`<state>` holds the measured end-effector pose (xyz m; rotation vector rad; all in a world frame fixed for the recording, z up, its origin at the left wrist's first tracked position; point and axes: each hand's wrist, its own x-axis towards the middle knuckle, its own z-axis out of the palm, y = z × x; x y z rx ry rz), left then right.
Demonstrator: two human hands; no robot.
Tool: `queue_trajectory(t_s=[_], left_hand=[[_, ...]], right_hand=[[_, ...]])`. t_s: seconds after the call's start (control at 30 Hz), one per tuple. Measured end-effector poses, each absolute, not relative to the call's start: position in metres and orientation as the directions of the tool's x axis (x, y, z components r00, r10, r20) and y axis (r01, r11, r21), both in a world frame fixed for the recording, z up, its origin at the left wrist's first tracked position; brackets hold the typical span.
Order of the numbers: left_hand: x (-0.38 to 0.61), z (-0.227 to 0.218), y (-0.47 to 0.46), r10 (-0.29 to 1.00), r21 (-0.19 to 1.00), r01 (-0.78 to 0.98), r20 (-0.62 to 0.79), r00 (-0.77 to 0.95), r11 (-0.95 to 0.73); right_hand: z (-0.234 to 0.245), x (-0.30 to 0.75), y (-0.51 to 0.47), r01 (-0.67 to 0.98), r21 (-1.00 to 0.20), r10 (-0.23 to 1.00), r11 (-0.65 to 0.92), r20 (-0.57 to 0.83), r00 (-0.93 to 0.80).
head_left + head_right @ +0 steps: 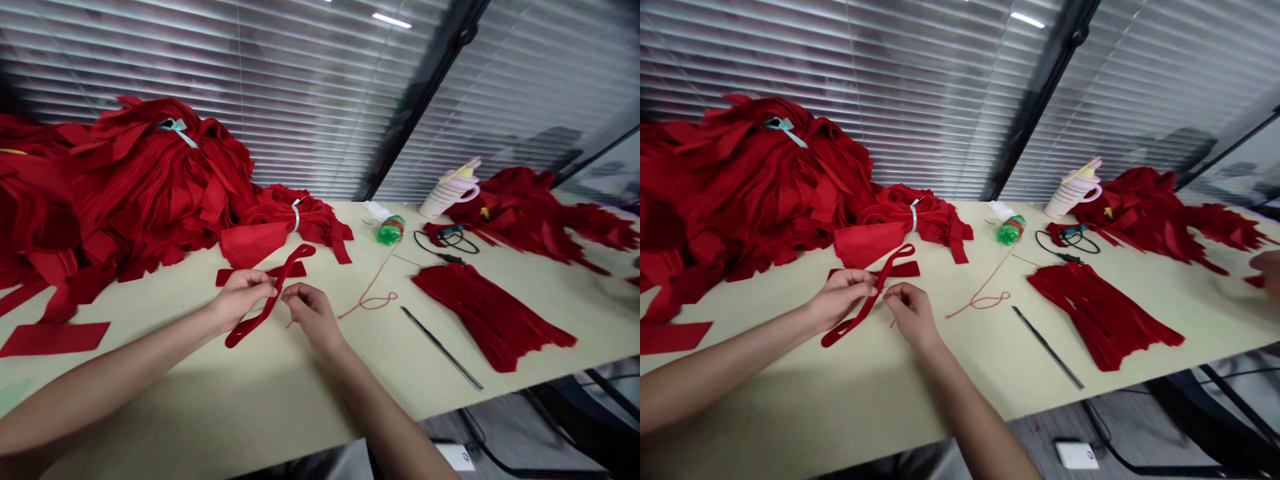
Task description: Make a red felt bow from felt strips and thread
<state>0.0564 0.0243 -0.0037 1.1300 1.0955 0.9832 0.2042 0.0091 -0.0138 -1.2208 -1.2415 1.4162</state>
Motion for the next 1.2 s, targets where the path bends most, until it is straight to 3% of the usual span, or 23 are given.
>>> queue_trajectory(t_s=[0.1, 0.2, 0.3, 0.4, 0.47, 0.53, 0.63, 0.7, 0.77, 0.87, 0.97, 1.2], left_hand=[[0.055, -0.004, 0.024, 0.962, 0.992, -0.031, -0.113, 0.250, 0.124], [0.052, 0.001, 0.021, 0.937, 0.998, 0.021, -0.060, 0.344, 0.057], [0.049, 0.012, 0.015, 0.879, 0.998, 0.068, -0.019, 0.477, -0.015], [0.049, 0.022, 0.007, 0.797, 0.939, 0.196, 0.117, 0.592, -0.284], [0.051, 0.023, 0.002, 0.691, 0.716, 0.347, 0.258, 0.675, -0.606], [0.053, 0.019, 0.000, 0.565, 0.343, 0.462, 0.325, 0.758, -0.818], [0.054, 0.007, -0.001, 0.454, -0.121, 0.501, 0.283, 0.845, -0.857], [0.055, -0.001, -0.001, 0.418, -0.285, 0.478, 0.248, 0.874, -0.831], [0.056, -0.005, -0.002, 0.404, -0.361, 0.467, 0.239, 0.883, -0.807], [0.057, -0.009, -0.002, 0.397, -0.383, 0.473, 0.263, 0.879, -0.794], [0.058, -0.011, -0.001, 0.400, -0.323, 0.477, 0.279, 0.873, -0.817], [0.057, -0.017, 0.005, 0.576, 0.102, 0.576, 0.316, 0.754, -0.811]], right_hand=[[-0.011, 0.205, 0.008, -0.059, -0.979, 0.969, -0.196, -0.184, -0.164], [-0.009, 0.213, 0.011, -0.168, -0.944, 0.923, -0.284, -0.221, -0.315], [-0.007, 0.227, 0.016, -0.171, -0.930, 0.864, -0.324, -0.217, -0.455], [-0.004, 0.241, 0.022, -0.089, -0.946, 0.816, -0.311, -0.218, -0.536], [-0.002, 0.246, 0.026, -0.005, -0.953, 0.765, -0.302, -0.239, -0.599], [-0.002, 0.247, 0.029, 0.093, -0.958, 0.740, -0.272, -0.270, -0.616], [-0.005, 0.246, 0.030, 0.278, -0.950, 0.806, -0.144, -0.276, -0.523], [-0.007, 0.245, 0.029, 0.390, -0.919, 0.843, -0.063, -0.259, -0.472], [-0.007, 0.245, 0.027, 0.437, -0.899, 0.841, -0.033, -0.261, -0.473], [-0.004, 0.245, 0.024, 0.417, -0.908, 0.846, -0.045, -0.257, -0.468], [-0.001, 0.243, 0.021, 0.448, -0.894, 0.881, 0.022, -0.195, -0.432], [-0.006, 0.232, 0.014, 0.609, -0.736, 0.928, 0.296, 0.072, -0.365]])
